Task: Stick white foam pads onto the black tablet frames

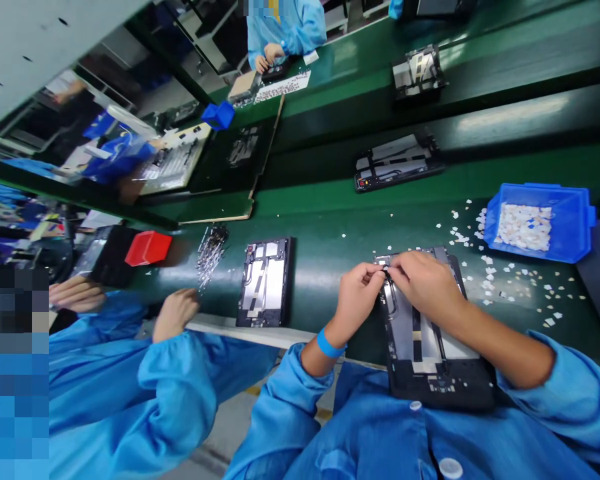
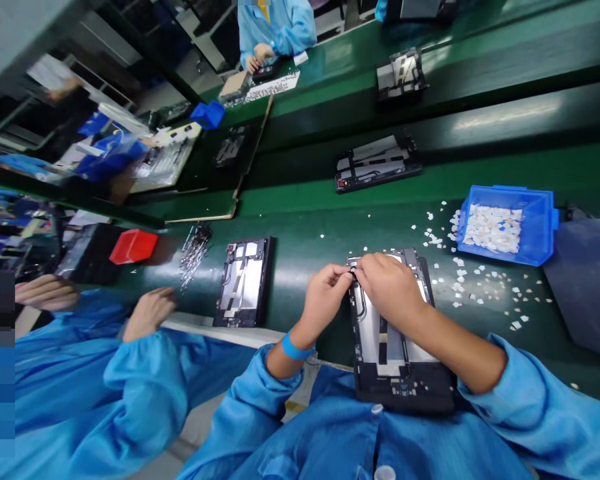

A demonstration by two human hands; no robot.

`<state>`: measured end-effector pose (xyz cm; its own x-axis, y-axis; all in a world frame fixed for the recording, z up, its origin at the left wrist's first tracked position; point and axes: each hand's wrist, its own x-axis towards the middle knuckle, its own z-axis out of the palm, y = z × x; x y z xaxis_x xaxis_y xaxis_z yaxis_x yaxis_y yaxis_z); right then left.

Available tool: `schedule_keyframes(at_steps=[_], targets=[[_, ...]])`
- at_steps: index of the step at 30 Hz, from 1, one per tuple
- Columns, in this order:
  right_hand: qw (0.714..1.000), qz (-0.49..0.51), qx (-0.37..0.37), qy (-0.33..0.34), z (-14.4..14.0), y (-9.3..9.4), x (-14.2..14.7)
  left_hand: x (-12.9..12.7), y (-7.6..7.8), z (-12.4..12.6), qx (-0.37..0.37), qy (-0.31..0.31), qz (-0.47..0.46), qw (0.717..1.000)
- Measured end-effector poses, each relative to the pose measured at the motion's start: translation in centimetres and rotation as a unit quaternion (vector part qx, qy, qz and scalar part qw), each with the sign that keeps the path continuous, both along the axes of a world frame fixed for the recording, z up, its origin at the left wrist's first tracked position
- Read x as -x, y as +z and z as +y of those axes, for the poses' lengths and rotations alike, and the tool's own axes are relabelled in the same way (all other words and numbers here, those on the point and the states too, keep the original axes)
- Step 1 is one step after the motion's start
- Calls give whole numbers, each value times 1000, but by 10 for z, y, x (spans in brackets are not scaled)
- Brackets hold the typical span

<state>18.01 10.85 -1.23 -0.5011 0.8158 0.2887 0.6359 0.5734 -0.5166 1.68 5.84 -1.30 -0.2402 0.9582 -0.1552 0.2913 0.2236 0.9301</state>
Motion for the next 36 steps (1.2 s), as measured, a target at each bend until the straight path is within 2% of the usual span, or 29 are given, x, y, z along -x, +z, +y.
schedule_keyframes(at_steps=[3, 5, 8, 11, 13, 15, 18, 19, 20, 21, 22, 23, 25, 27, 29, 31, 36], targets=[[998, -22, -56, 17, -9, -1, -3, 1, -2, -4, -14, -4, 47, 999], [998, -13, -53, 20, -10, -3, -5, 2, 0, -10, -38, -23, 125, 991], [999, -5, -31, 19, -10, -5, -1, 3, 4, -16, -81, -73, 241, 965], [999, -16, -29, 10, -8, -5, 6, 3, 10, -17, -98, -105, 270, 952], [999, -25, -20, -11, -1, 0, 2, 2, 13, -15, -86, -99, 239, 962], [998, -31, 0, -50, 14, 7, -19, 2, 14, -10, -47, -74, 167, 982], [979, -80, 15, -185, 43, 20, -80, 5, 9, -2, 23, -40, 28, 999], [959, -119, 10, -259, 51, 24, -101, 6, 6, 0, 36, -35, -13, 999], [941, -149, 19, -304, 56, 27, -118, 7, 3, 2, 44, -30, -47, 997], [934, -160, 18, -319, 58, 29, -129, 7, 0, 4, 46, -26, -72, 996], [942, -147, 11, -300, 55, 29, -132, 7, -2, 6, 45, -20, -91, 995], [962, -118, 4, -248, 49, 27, -126, 6, -5, 6, 44, -12, -103, 994], [995, -36, -12, -89, 28, 20, -95, 4, -8, 7, 39, 4, -113, 993], [1000, -16, -4, 9, 8, 12, -53, 2, -9, 5, 29, 13, -111, 993], [999, -13, 4, 37, -4, 4, -17, 1, -9, 3, 11, 14, -97, 995], [999, -14, 11, 36, -8, -1, 1, 1, -8, 0, -15, 15, -66, 998], [1000, -17, 1, 3, -7, -5, 4, -3, -2, -8, -94, 9, 36, 995]])
